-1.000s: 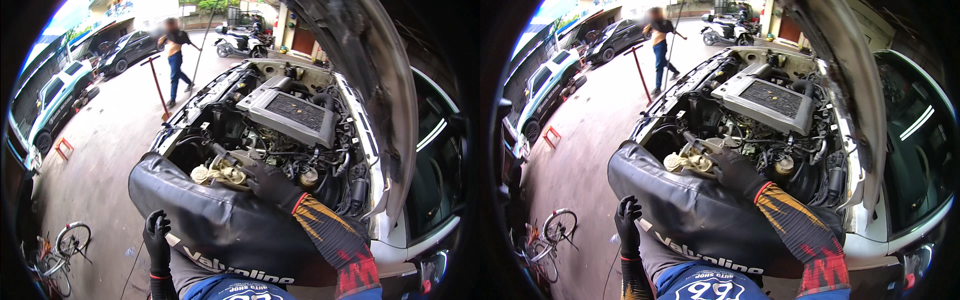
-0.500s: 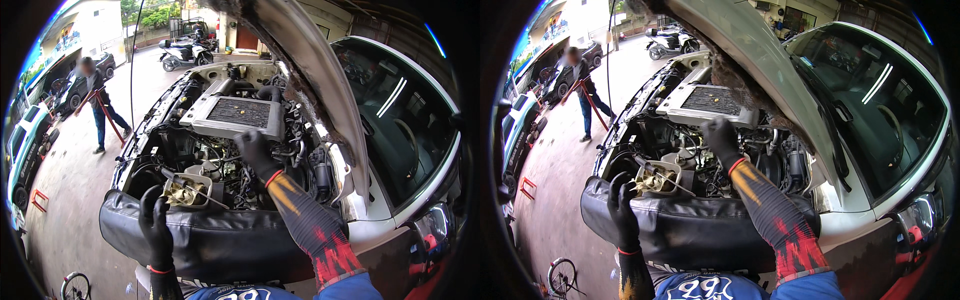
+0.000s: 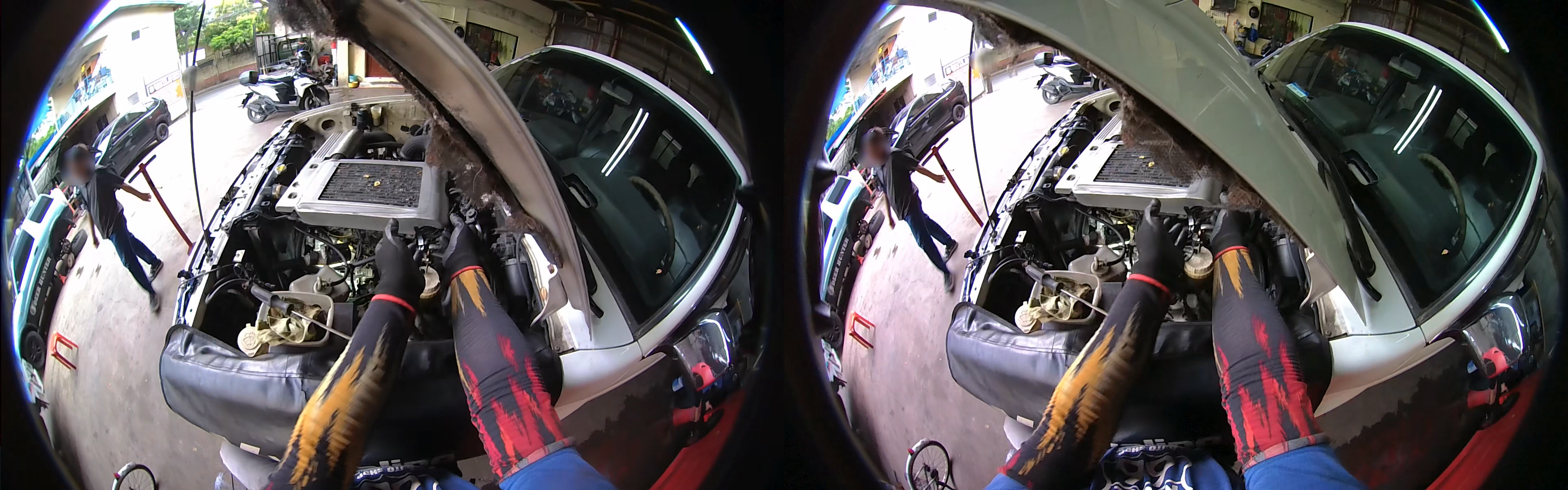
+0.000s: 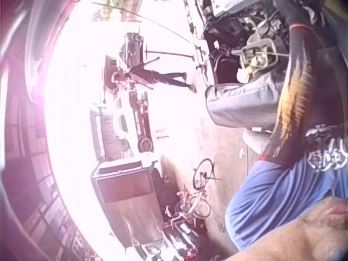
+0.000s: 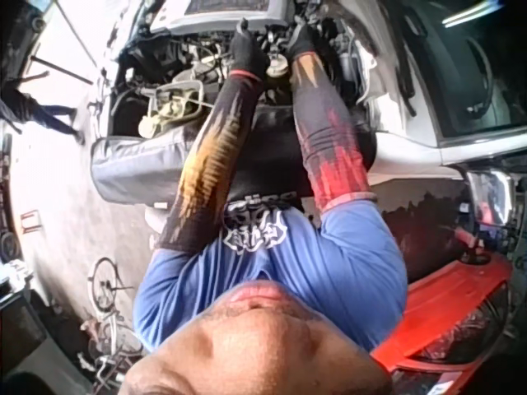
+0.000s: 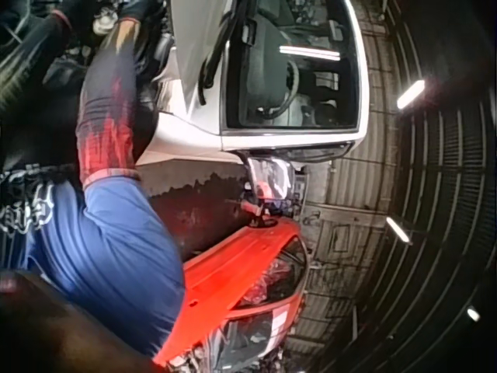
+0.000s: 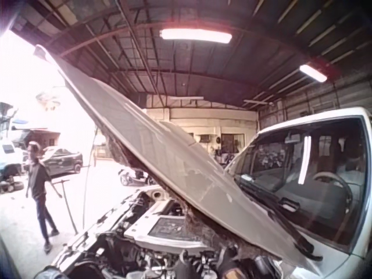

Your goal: The person installs an intercooler into a white car's engine bay. They position the intercooler, connect hoses, and secure it in place. The person then closes the hood and briefly reopens it to check the installation.

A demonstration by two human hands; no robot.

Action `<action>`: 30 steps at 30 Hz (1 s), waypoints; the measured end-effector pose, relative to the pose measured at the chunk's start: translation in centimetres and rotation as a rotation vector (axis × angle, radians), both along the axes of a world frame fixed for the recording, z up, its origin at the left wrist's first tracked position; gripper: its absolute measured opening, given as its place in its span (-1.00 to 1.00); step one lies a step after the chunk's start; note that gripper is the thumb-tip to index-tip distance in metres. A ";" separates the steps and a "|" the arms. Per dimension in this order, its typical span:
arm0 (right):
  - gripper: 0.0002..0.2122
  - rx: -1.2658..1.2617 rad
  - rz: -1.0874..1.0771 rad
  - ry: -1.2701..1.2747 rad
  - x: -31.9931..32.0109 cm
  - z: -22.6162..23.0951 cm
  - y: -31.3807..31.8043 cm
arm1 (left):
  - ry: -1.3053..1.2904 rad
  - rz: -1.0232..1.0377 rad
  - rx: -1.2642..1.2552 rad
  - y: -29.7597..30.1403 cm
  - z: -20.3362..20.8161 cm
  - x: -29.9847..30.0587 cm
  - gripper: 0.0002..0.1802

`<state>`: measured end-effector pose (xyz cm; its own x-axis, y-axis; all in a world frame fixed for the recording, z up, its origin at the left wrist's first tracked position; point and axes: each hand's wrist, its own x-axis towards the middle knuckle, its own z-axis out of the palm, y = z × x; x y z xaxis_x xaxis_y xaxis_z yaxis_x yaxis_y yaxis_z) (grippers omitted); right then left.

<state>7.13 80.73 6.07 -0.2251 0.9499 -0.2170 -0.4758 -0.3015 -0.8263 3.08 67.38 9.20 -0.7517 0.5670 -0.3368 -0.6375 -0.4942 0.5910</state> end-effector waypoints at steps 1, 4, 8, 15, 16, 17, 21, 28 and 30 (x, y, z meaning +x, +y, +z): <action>-0.88 -0.003 -0.004 0.001 0.0 0.2 -0.2 | 0.001 0.024 -0.022 1.0 -1.1 -0.5 -0.32; -0.87 -0.002 0.024 0.041 -0.3 0.1 1.4 | -0.028 0.087 -0.106 4.1 -3.5 -1.9 -0.35; -0.85 -0.184 0.151 0.059 -1.5 -1.7 5.1 | 0.025 0.131 -0.123 7.0 -6.9 -4.5 -0.34; -0.85 -0.113 0.102 0.171 -1.9 -2.5 7.4 | 1.469 0.274 -0.388 9.8 -12.6 -8.8 0.03; -0.85 -0.102 0.107 0.178 -1.7 -2.1 7.6 | 1.623 0.289 -0.412 10.0 -12.6 -9.1 0.00; -0.85 -0.091 0.117 0.185 -1.6 -1.6 7.9 | 1.778 0.299 -0.446 10.4 -12.4 -9.4 -0.03; -0.84 -0.055 0.160 0.217 -0.8 0.0 7.9 | 1.632 0.115 -0.155 11.9 -10.9 -8.7 -0.18; -0.81 0.006 0.227 0.274 1.6 2.5 5.9 | 1.167 0.135 -0.200 10.0 -6.0 -4.9 -0.26; -0.81 0.043 0.250 0.271 1.9 2.9 5.9 | 0.633 -0.070 -0.137 8.9 -3.6 -2.9 -0.36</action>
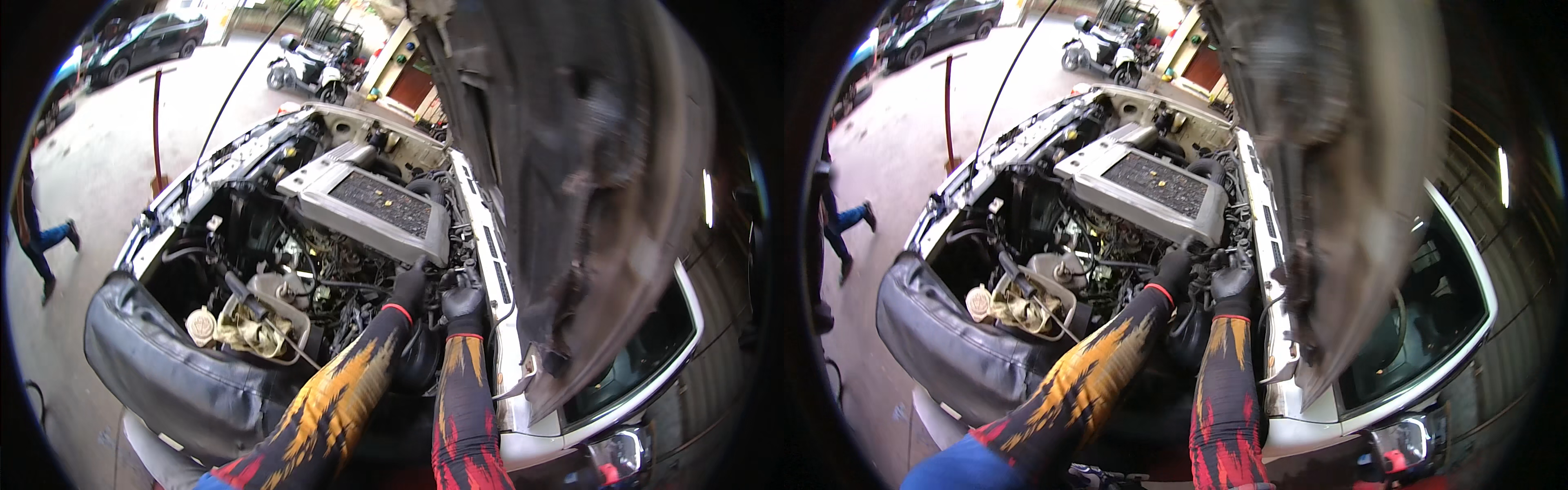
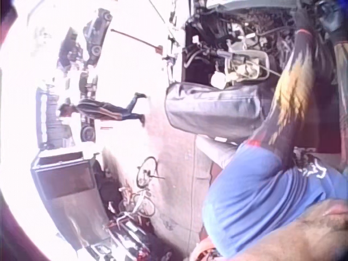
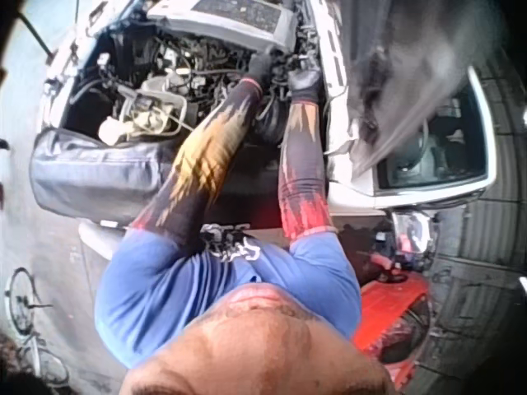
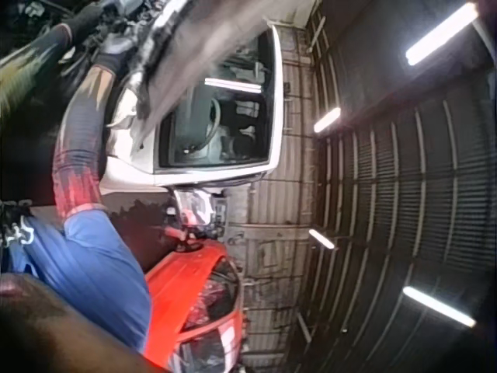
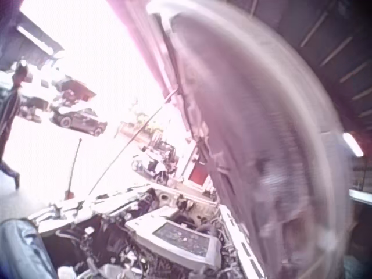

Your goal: The person installs an intercooler into a white car's engine bay. They position the intercooler, connect hoses, and secure it in place. The person then closes the hood and briefly reopens it to check the installation.

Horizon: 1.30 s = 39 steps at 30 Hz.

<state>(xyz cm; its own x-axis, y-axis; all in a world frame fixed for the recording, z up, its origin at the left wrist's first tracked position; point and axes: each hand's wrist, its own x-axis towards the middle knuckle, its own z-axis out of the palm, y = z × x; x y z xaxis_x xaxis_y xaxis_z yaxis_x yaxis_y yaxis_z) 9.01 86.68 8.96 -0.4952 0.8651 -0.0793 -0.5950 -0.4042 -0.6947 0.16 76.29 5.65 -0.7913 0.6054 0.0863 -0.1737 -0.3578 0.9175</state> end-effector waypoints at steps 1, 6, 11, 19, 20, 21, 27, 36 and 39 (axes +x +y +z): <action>-0.85 -0.024 -0.011 0.018 0.2 0.0 0.0 | -0.108 0.003 -0.005 -0.8 0.8 1.0 -0.41; -0.85 -0.109 -0.096 -0.036 0.8 -0.6 -0.2 | 0.039 0.045 -0.110 -4.8 1.7 1.6 -0.52; -0.75 -0.099 -0.098 -0.019 0.8 0.4 -0.9 | -0.444 0.067 0.059 -3.4 -0.5 1.2 -0.57; -0.67 0.101 0.061 -0.029 0.6 2.2 0.9 | 0.172 0.078 -0.290 2.6 -6.7 1.9 -0.69; -0.67 0.103 0.011 -0.062 0.9 2.5 1.1 | 0.210 0.083 -0.337 2.4 -7.0 1.8 -0.71; -0.69 0.166 -0.025 -0.091 1.3 2.8 1.1 | 0.225 0.059 -0.369 2.1 -7.2 1.3 -0.72; -0.63 0.284 0.107 -0.087 1.8 4.7 0.1 | 0.849 0.051 -0.777 -2.2 -6.0 -0.4 -0.80; -0.52 0.220 0.142 -0.076 1.4 3.8 -0.3 | 1.116 0.209 -1.038 -3.3 -6.2 -1.7 -0.78; -0.48 0.218 0.104 -0.092 1.3 3.8 -0.3 | 0.978 0.251 -0.976 -4.4 -5.9 -1.8 -0.76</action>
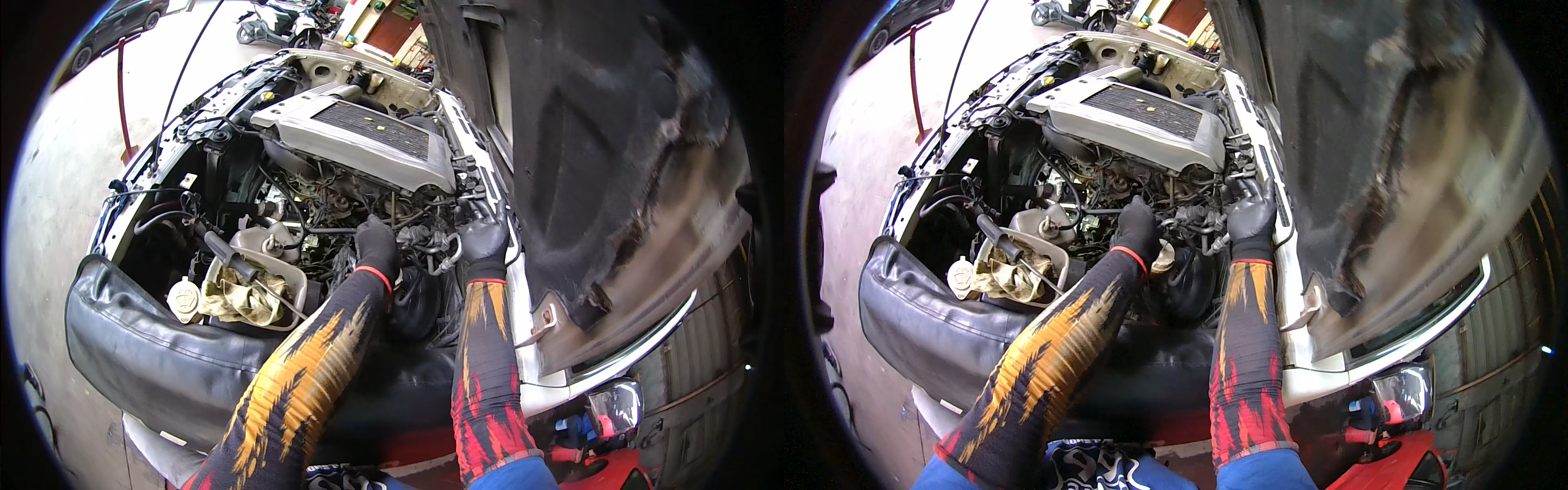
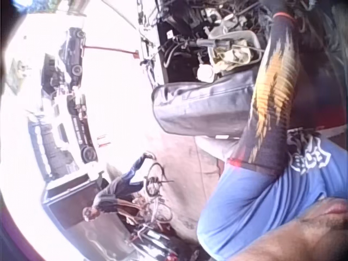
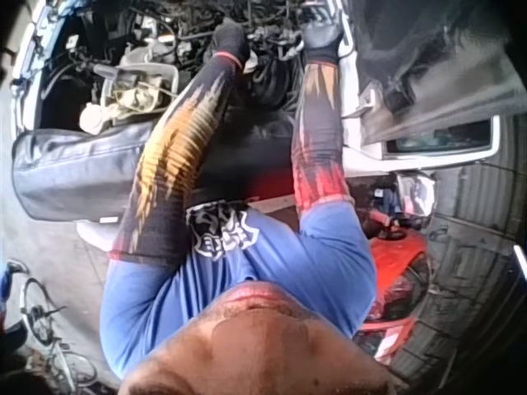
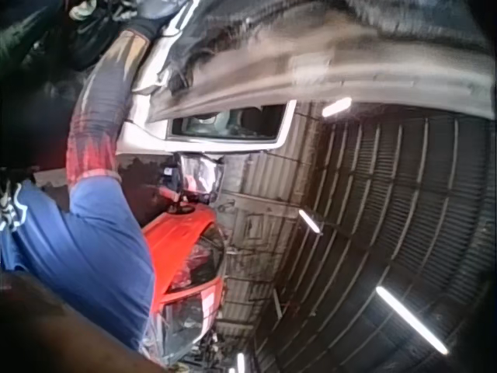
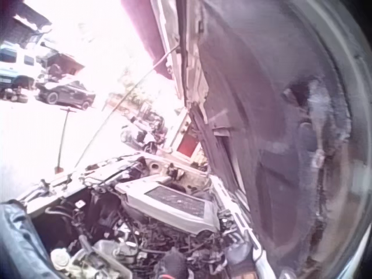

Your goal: The person installs an intercooler into a white car's engine bay. They position the intercooler, connect hoses, and secure it in place. The person then closes the hood and briefly reopens it to check the installation.

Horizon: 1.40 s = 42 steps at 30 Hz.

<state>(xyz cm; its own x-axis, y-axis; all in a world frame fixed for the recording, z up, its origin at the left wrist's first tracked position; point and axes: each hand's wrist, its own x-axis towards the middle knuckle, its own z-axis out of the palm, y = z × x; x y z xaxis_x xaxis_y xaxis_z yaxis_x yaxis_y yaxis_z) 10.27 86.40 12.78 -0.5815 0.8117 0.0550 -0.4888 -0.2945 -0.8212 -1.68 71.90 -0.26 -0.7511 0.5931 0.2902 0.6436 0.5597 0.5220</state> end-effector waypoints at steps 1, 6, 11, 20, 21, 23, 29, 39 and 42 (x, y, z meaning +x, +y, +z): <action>-0.45 0.002 0.045 0.030 -0.1 0.0 -0.1 | 0.112 -0.022 -0.177 -0.5 0.7 0.1 -0.74; -0.43 -0.072 0.019 0.059 -0.3 -0.3 -0.3 | -0.557 -0.064 0.433 -3.9 7.6 2.3 -0.61; -0.37 0.238 -0.060 0.009 -0.6 -0.5 0.2 | 0.108 -0.523 -0.050 -10.3 12.2 12.2 -0.65; -0.42 -0.180 0.044 0.139 -0.5 -0.6 0.6 | -0.204 -0.610 0.308 -11.2 9.5 11.3 -0.62; -0.44 -0.202 0.039 0.152 -0.7 -0.8 0.9 | -0.485 -0.568 0.413 -9.8 9.6 9.9 -0.57; -0.50 -0.198 0.051 0.168 -0.9 -1.4 1.7 | -1.543 -0.305 0.912 -6.5 9.9 6.5 -0.44; -0.57 -0.117 0.096 0.164 -1.7 -4.0 5.7 | -1.898 -0.014 1.455 1.9 8.1 0.9 0.23; -0.44 0.193 0.153 -0.032 0.2 -1.0 1.9 | -1.962 -0.584 1.788 3.9 8.2 0.3 -0.23; -0.45 0.299 0.002 -0.188 0.4 0.2 0.0 | -1.970 -0.756 1.804 3.5 8.4 -0.1 -0.15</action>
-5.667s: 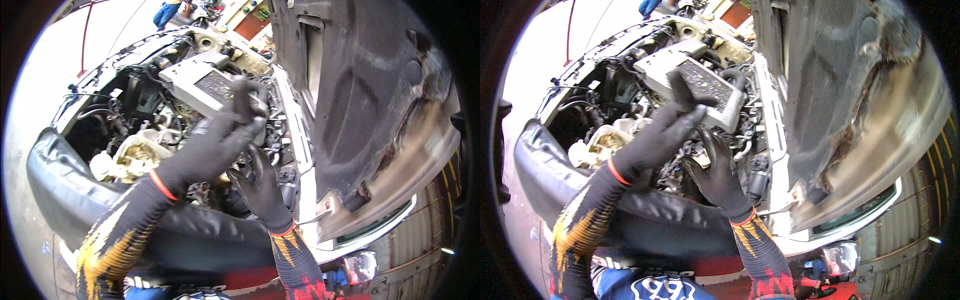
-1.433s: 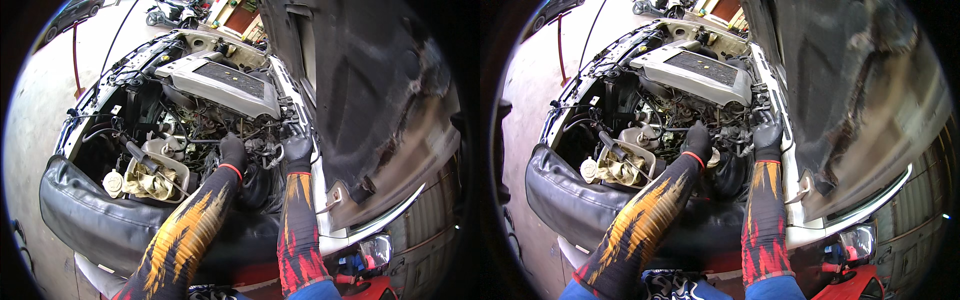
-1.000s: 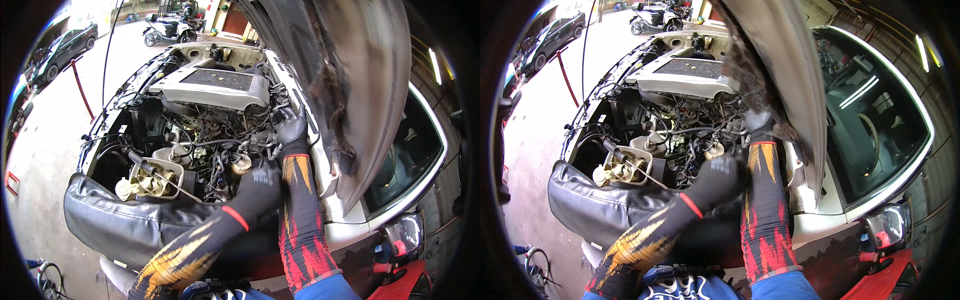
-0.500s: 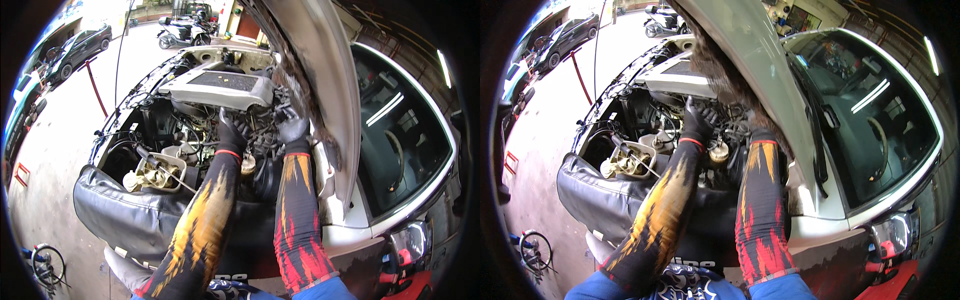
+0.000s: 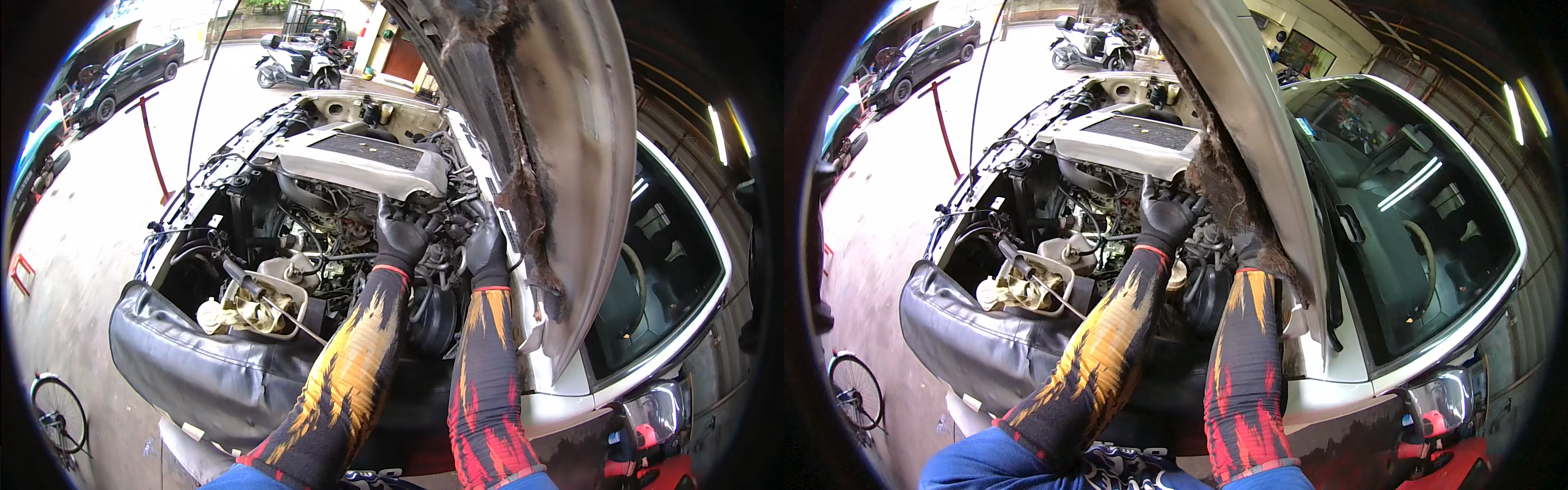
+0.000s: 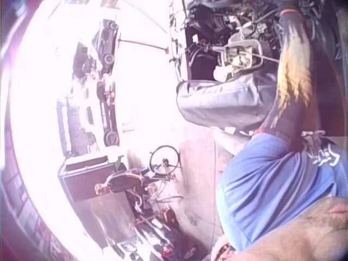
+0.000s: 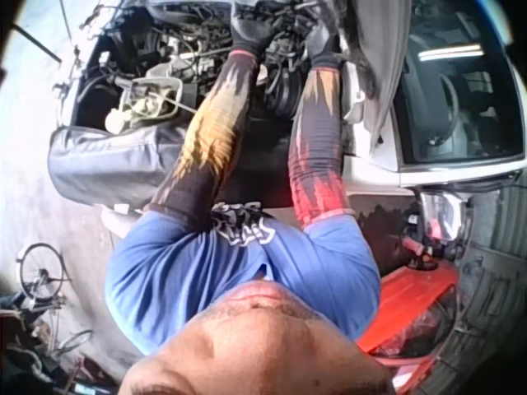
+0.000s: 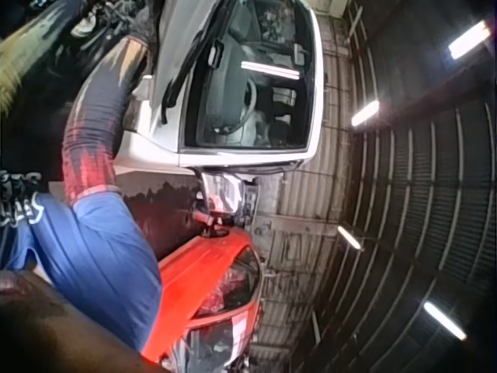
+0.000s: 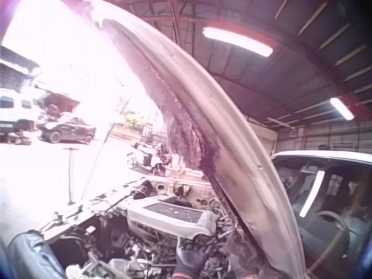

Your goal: The person installs an intercooler into a white car's engine bay. They position the intercooler, connect hoses, and secure it in place. The person then closes the hood and briefly reopens it to check the installation.

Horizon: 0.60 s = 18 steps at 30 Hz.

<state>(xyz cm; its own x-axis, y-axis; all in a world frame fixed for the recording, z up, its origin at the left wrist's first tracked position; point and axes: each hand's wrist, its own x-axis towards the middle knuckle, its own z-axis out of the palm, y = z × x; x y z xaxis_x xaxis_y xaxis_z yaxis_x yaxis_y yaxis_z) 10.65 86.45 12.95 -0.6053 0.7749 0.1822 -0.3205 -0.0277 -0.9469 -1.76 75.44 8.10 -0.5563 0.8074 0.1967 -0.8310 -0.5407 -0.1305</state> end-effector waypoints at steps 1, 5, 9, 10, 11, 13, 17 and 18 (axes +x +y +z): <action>-0.49 0.049 -0.015 -0.032 0.1 0.1 -0.1 | -0.022 -0.015 -0.011 0.0 -0.1 -0.1 -0.10; -0.66 0.177 -0.081 -0.147 1.6 -1.3 1.8 | -0.115 -0.039 -0.056 -0.1 -0.4 0.0 -0.11; -0.75 0.145 -0.229 -0.318 1.9 -3.3 4.9 | -0.028 0.006 0.054 -0.4 0.4 0.0 -0.23; -0.76 0.172 -0.259 -0.308 1.7 -4.0 5.2 | -0.039 -0.003 0.070 -0.5 0.7 -0.1 -0.27; -0.76 0.200 -0.290 -0.298 1.6 -4.7 5.3 | -0.031 0.003 0.075 -0.6 0.9 -0.1 -0.27; -0.71 0.077 -0.206 -0.079 1.4 -6.0 5.4 | -0.009 0.019 0.095 -0.8 1.2 -0.2 -0.26; -0.55 0.207 -0.203 0.025 0.3 -8.3 6.7 | -0.003 0.019 0.112 -1.0 1.2 -0.4 -0.24; -0.51 0.382 -0.270 -0.084 -0.8 -8.6 7.5 | -0.041 -0.015 0.175 -1.0 1.1 -0.4 -0.22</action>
